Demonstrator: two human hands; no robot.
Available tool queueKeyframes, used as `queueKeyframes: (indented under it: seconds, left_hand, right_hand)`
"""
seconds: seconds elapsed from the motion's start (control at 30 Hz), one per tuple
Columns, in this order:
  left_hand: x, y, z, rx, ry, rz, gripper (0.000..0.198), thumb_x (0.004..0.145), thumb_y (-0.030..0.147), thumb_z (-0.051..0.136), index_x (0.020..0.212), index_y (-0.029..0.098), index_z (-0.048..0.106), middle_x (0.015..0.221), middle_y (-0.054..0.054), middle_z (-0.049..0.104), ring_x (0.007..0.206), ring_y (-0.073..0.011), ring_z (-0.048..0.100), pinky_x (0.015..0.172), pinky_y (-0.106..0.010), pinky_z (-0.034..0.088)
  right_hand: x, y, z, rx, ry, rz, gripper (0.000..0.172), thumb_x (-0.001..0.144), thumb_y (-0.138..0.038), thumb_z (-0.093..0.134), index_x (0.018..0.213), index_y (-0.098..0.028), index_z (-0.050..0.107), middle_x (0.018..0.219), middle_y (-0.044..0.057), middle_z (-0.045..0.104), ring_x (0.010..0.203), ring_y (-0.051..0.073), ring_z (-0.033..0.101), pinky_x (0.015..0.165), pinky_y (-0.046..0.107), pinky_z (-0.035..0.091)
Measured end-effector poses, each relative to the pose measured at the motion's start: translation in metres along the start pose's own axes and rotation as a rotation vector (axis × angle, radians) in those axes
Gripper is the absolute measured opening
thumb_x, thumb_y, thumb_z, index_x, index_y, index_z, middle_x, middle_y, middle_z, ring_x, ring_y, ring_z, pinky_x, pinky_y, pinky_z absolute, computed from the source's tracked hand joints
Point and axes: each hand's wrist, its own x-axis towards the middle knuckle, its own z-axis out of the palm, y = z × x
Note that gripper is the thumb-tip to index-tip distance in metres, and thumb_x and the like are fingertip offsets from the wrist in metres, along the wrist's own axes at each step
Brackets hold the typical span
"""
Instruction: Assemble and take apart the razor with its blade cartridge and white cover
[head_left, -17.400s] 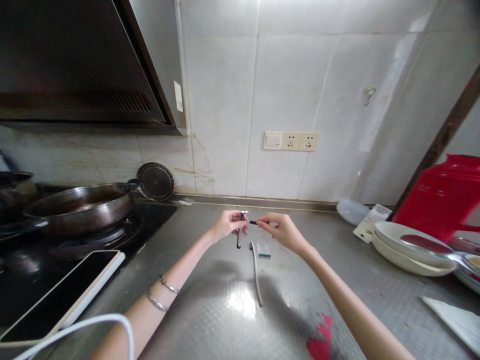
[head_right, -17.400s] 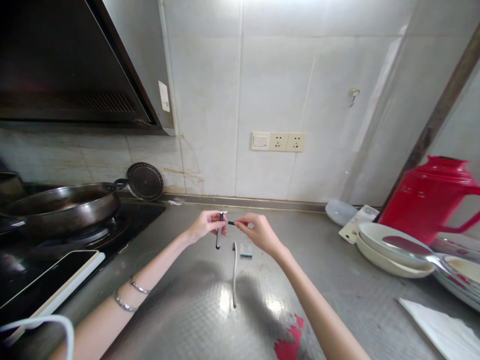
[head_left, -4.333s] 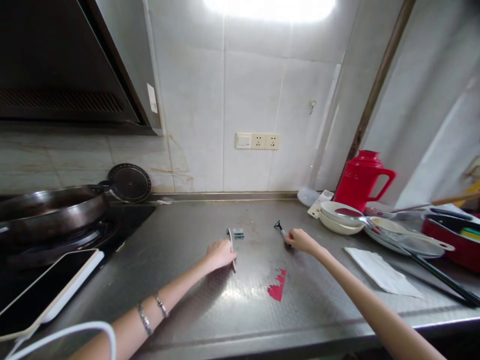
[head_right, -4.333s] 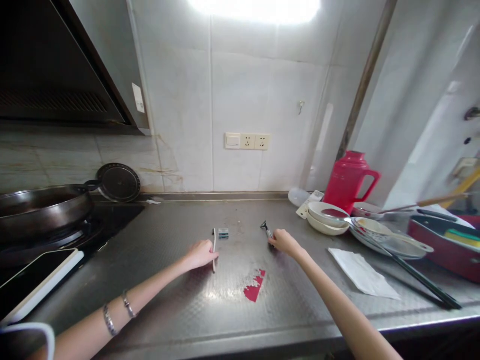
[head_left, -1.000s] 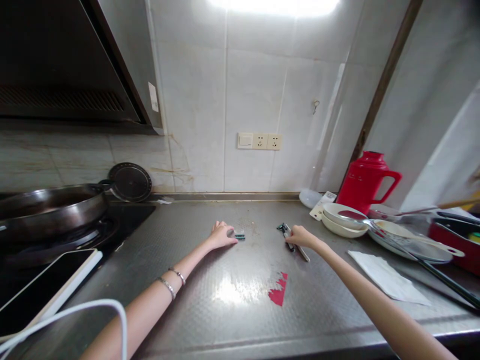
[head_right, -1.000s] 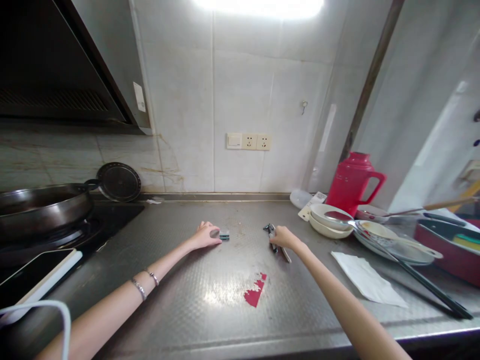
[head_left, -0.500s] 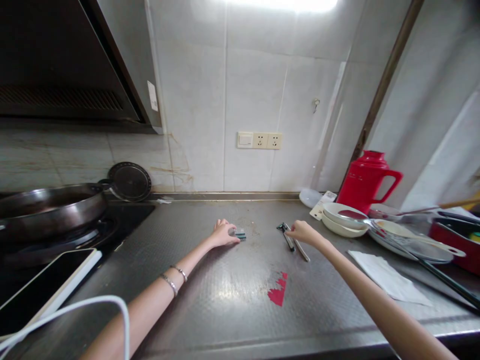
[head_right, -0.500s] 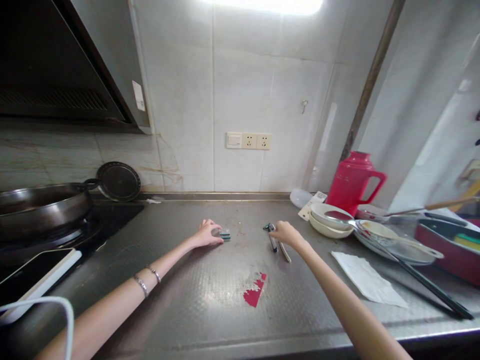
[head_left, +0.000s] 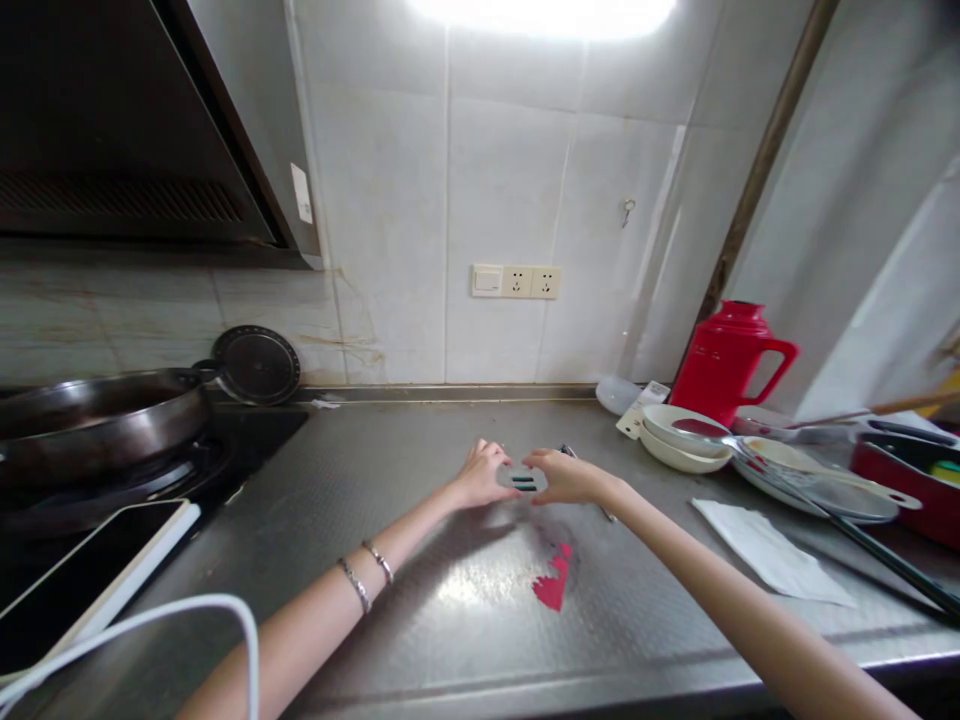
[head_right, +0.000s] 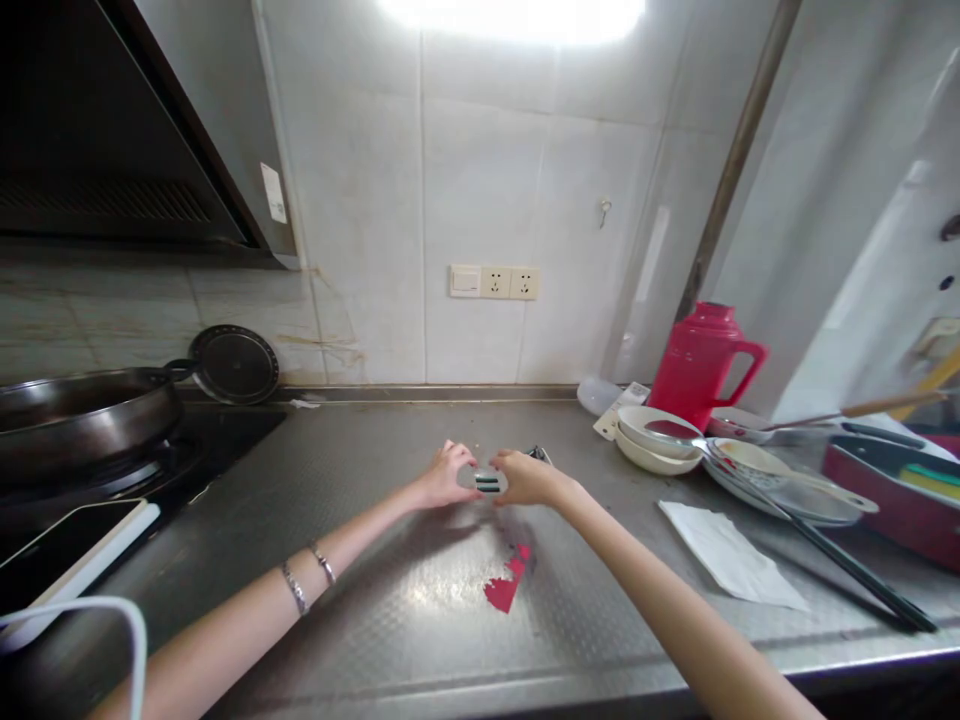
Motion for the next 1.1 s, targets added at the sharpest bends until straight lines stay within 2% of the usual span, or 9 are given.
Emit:
queueKeyframes:
  seconds: [0.13, 0.27, 0.3, 0.4, 0.5, 0.6, 0.83, 0.97, 1.1]
  left_hand:
    - [-0.003, 0.005, 0.0, -0.033, -0.05, -0.021, 0.062, 0.059, 0.059, 0.064, 0.104, 0.018, 0.057, 0.1, -0.008, 0.054, 0.098, -0.0247, 0.042, 0.086, -0.035, 0.035]
    - [-0.013, 0.0, -0.005, -0.098, -0.078, -0.124, 0.078, 0.061, 0.065, 0.058, 0.12, 0.016, 0.042, 0.099, -0.009, 0.054, 0.097, -0.0246, 0.043, 0.084, -0.035, 0.036]
    - [-0.017, -0.005, -0.007, -0.103, -0.068, -0.144, 0.074, 0.066, 0.066, 0.052, 0.12, 0.016, 0.042, 0.099, -0.01, 0.053, 0.096, -0.024, 0.044, 0.083, -0.035, 0.036]
    - [-0.027, -0.028, -0.015, -0.093, -0.019, -0.209, 0.063, 0.076, 0.062, 0.042, 0.118, 0.016, 0.042, 0.097, -0.009, 0.054, 0.097, -0.0227, 0.045, 0.085, -0.034, 0.035]
    - [-0.034, -0.057, -0.023, -0.018, 0.036, -0.306, 0.058, 0.078, 0.059, 0.04, 0.116, 0.016, 0.043, 0.095, -0.008, 0.054, 0.097, -0.0231, 0.044, 0.086, -0.035, 0.034]
    - [-0.038, -0.081, -0.029, 0.012, 0.085, -0.424, 0.051, 0.081, 0.056, 0.036, 0.109, 0.014, 0.046, 0.083, -0.007, 0.055, 0.092, -0.0227, 0.046, 0.083, -0.034, 0.036]
    - [-0.05, -0.117, -0.035, 0.026, 0.216, -0.512, 0.034, 0.082, 0.047, 0.038, 0.094, 0.017, 0.049, 0.072, -0.002, 0.052, 0.08, -0.0187, 0.05, 0.074, -0.029, 0.039]
    - [-0.057, -0.13, -0.044, 0.001, 0.325, -0.571, 0.026, 0.083, 0.041, 0.037, 0.089, 0.018, 0.046, 0.068, 0.001, 0.051, 0.068, -0.015, 0.051, 0.066, -0.026, 0.038]
    - [-0.062, -0.14, -0.055, 0.024, 0.369, -0.61, 0.023, 0.085, 0.037, 0.034, 0.082, 0.018, 0.046, 0.068, 0.0, 0.053, 0.064, -0.0134, 0.05, 0.062, -0.024, 0.037]
  right_hand:
    - [0.003, 0.002, 0.002, -0.001, -0.009, -0.005, 0.049, 0.064, -0.042, 0.066, 0.104, -0.014, 0.061, 0.099, 0.011, 0.062, 0.084, 0.022, 0.059, 0.073, 0.027, 0.043]
    - [-0.005, 0.028, -0.011, 0.011, -0.019, 0.095, 0.046, 0.061, -0.04, 0.068, 0.099, -0.014, 0.063, 0.092, 0.01, 0.063, 0.077, 0.02, 0.06, 0.067, 0.025, 0.045]
    - [-0.009, 0.04, -0.016, 0.021, -0.036, 0.17, 0.045, 0.061, -0.038, 0.068, 0.097, -0.013, 0.064, 0.09, 0.01, 0.064, 0.074, 0.02, 0.06, 0.062, 0.024, 0.046]
    - [-0.026, 0.077, -0.028, 0.128, -0.103, 0.425, 0.055, 0.062, -0.035, 0.065, 0.111, -0.012, 0.058, 0.096, 0.012, 0.063, 0.056, 0.015, 0.058, 0.041, 0.021, 0.042]
    - [-0.041, 0.108, -0.029, 0.196, -0.149, 0.549, 0.059, 0.057, -0.026, 0.067, 0.114, -0.013, 0.057, 0.105, 0.013, 0.06, 0.064, 0.017, 0.06, 0.037, 0.019, 0.043]
    - [-0.048, 0.128, -0.018, 0.232, -0.182, 0.634, 0.06, 0.054, -0.021, 0.068, 0.112, -0.016, 0.059, 0.105, 0.012, 0.06, 0.072, 0.021, 0.06, 0.039, 0.02, 0.046]
    - [-0.05, 0.156, 0.006, 0.286, -0.206, 0.682, 0.064, 0.051, -0.021, 0.07, 0.114, -0.018, 0.059, 0.097, 0.011, 0.062, 0.073, 0.024, 0.06, 0.04, 0.024, 0.048]
    - [-0.048, 0.16, 0.009, 0.298, -0.21, 0.669, 0.063, 0.052, -0.023, 0.07, 0.114, -0.019, 0.059, 0.092, 0.009, 0.062, 0.073, 0.023, 0.06, 0.042, 0.024, 0.048]
    - [-0.045, 0.162, 0.012, 0.306, -0.221, 0.671, 0.065, 0.052, -0.023, 0.069, 0.116, -0.02, 0.057, 0.093, 0.009, 0.061, 0.074, 0.022, 0.06, 0.043, 0.024, 0.048]
